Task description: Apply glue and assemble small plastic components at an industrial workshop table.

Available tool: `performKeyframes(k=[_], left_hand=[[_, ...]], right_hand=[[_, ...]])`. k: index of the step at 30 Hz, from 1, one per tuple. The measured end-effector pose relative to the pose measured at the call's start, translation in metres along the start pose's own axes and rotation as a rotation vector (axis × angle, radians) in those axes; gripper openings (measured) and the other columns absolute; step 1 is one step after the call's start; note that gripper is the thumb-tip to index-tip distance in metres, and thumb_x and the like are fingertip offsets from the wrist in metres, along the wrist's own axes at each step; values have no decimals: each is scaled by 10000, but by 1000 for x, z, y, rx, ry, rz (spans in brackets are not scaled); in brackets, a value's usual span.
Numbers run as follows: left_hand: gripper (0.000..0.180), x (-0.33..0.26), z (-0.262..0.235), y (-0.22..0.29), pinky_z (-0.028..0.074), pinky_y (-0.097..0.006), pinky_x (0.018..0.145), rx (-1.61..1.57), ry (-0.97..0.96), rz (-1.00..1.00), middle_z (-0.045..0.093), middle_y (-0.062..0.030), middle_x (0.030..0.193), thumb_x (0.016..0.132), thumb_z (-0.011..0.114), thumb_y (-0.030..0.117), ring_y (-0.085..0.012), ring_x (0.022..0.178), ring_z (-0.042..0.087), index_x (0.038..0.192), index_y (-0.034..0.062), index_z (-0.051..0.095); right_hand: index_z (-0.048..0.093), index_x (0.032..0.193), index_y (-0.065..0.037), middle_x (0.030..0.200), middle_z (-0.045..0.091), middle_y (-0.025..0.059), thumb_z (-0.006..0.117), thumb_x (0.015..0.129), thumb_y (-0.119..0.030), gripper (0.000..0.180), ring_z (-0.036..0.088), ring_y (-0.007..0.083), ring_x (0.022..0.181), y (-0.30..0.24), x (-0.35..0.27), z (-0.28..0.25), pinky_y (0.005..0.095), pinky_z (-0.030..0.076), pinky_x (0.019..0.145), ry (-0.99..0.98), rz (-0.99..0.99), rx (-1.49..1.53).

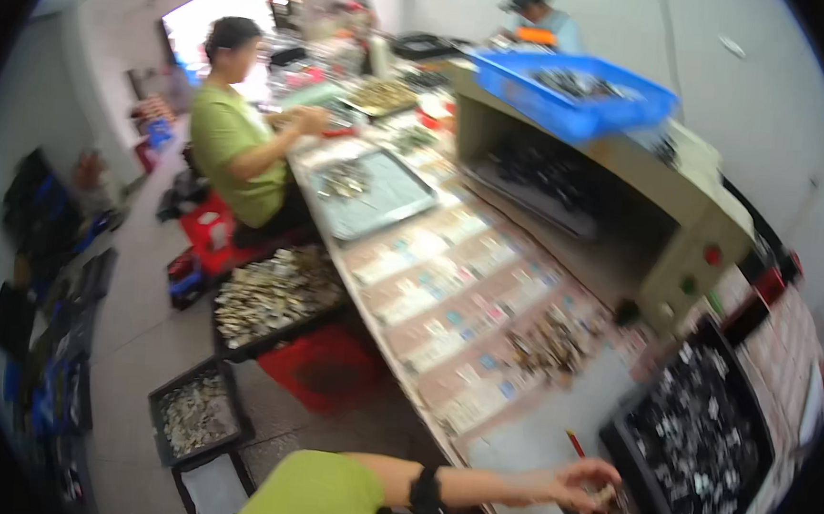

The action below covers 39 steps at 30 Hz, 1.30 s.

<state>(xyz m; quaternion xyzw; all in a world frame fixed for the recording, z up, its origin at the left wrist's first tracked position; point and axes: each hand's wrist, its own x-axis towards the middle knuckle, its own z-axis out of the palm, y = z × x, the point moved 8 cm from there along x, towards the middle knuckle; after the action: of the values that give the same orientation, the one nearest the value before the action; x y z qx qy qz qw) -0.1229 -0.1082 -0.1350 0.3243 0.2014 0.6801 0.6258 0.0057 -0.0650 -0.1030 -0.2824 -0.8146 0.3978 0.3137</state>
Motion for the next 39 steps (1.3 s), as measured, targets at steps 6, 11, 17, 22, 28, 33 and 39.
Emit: performKeyframes(k=[6,11,17,22,28,33,39], left_hand=[[567,-10,-11,32,432,-379,885,-5,172,-78,475,-120,1147,733,660,122,-300,1048,509,1213,40,369],[547,-8,-11,15,434,-365,885,-57,150,-121,456,-117,1143,719,654,40,-298,1055,500,1190,39,375],[565,-7,2,8,457,-384,868,113,179,-94,471,-116,1107,692,698,134,-272,1019,524,1158,49,390],[545,-7,2,9,415,-361,908,54,205,-67,459,-100,1132,713,677,92,-233,1059,483,1167,41,379],[573,-5,-1,14,413,-382,919,19,240,-56,477,-85,1113,712,693,207,-232,1116,445,1173,74,381],[604,-7,-4,12,390,-358,921,-34,270,-63,488,-112,1129,695,712,215,-205,1064,467,1174,56,381],[577,-9,-6,11,382,-345,913,97,183,-49,485,-109,1124,702,704,190,-210,1071,459,1164,58,384]], right_hand=[[547,1029,56,898,590,67,521,826,-57,234,547,114,799,15,22,22,229,432,749,60,413,568],[554,1045,47,881,597,29,567,789,-7,262,543,81,803,17,11,17,200,424,711,145,488,668],[610,1024,-41,888,545,26,596,753,15,278,532,92,769,-3,11,-13,184,422,668,238,231,315],[620,1012,-60,886,519,45,596,725,57,311,538,110,774,2,6,-4,200,440,677,244,287,431],[613,1017,-49,907,521,50,562,726,96,328,547,116,800,-3,7,1,215,457,701,247,202,282],[564,1069,-10,946,521,48,505,763,102,331,555,129,841,11,5,17,224,462,742,184,327,618],[523,1081,-1,982,538,46,514,809,8,272,544,122,889,27,-2,33,265,455,807,65,638,1006]])
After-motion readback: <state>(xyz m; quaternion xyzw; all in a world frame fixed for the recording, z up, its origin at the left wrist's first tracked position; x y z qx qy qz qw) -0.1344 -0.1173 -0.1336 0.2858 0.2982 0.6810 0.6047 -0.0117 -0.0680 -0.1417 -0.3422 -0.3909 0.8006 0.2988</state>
